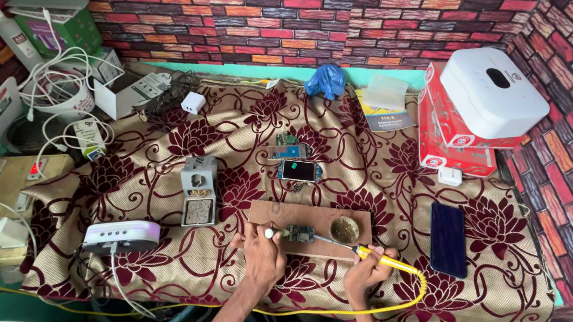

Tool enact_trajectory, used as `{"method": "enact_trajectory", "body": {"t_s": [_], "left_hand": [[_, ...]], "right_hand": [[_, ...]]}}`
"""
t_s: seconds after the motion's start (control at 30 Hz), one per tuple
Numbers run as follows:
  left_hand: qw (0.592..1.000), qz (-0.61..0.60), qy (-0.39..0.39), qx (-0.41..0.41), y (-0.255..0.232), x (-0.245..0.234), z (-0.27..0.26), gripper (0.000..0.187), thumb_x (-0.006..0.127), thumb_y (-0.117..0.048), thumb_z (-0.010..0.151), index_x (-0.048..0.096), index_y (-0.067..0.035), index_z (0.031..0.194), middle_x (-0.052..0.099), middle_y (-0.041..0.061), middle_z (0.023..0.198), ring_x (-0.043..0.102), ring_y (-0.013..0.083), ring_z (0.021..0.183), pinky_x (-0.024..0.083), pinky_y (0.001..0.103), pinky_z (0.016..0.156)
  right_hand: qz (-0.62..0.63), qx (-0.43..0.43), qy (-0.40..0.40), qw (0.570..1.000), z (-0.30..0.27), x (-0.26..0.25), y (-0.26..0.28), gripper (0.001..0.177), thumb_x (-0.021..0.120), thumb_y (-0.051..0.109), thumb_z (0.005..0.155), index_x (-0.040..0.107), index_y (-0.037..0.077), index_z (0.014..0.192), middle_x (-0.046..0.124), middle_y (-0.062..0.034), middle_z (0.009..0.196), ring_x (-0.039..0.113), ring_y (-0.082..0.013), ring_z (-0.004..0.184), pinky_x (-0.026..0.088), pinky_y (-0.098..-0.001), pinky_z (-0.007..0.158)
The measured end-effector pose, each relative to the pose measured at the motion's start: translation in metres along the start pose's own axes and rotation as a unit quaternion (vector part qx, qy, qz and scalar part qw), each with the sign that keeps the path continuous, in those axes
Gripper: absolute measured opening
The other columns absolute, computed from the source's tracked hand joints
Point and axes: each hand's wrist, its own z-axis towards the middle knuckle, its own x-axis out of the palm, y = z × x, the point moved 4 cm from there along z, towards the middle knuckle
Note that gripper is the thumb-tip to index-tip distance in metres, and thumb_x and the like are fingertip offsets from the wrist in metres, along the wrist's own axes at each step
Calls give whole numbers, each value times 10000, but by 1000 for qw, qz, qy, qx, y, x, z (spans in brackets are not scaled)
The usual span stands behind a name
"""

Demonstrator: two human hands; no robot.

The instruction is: The person solders a small circuit board using a soldering iron and solder wire. They repeatedly apply heat and solder to various points on the board while holding it steady with their other hand.

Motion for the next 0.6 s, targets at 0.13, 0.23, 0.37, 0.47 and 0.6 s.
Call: {"method": "enact_trajectory", "body": {"t_s": [0.13,0.23,0.37,0.47,0.6], "left_hand": [[1000,-14,6,-7,0,-1,1,235,347,-215,1036,535,-77,1004,617,107,703,402,258,835,255,516,860],[999,-28,-20,4,-4,-4,-1,230,364,-220,1045,528,-65,1001,636,110,733,421,257,836,260,520,852],[1000,-22,-15,13,-5,-7,3,198,380,-189,1035,531,-62,1019,634,117,728,433,267,840,261,524,858],[1000,-26,-4,-1,-3,-8,4,166,441,-165,960,532,-48,1036,621,122,716,437,266,838,265,511,845],[999,-33,-21,19,-4,-8,0,110,509,-135,974,521,-37,1020,660,95,780,455,277,894,260,524,848]], "right_hand": [[-65,-1,0,998,-2,0,2,148,450,88,1074,404,42,941,532,-63,782,480,-80,583,391,-228,488],[-94,-12,-13,995,-3,-1,2,182,454,103,1088,401,46,924,534,-66,788,490,-79,596,414,-225,497],[-36,-6,-13,999,-1,0,4,124,439,110,1061,401,52,958,522,-51,790,466,-70,597,387,-223,493],[-54,-3,-6,999,0,5,5,169,431,128,1100,402,55,950,513,-45,718,440,-68,537,348,-218,472],[-47,-24,5,999,0,5,9,163,451,108,1095,388,55,954,499,-47,751,440,-69,565,353,-228,491]]}}
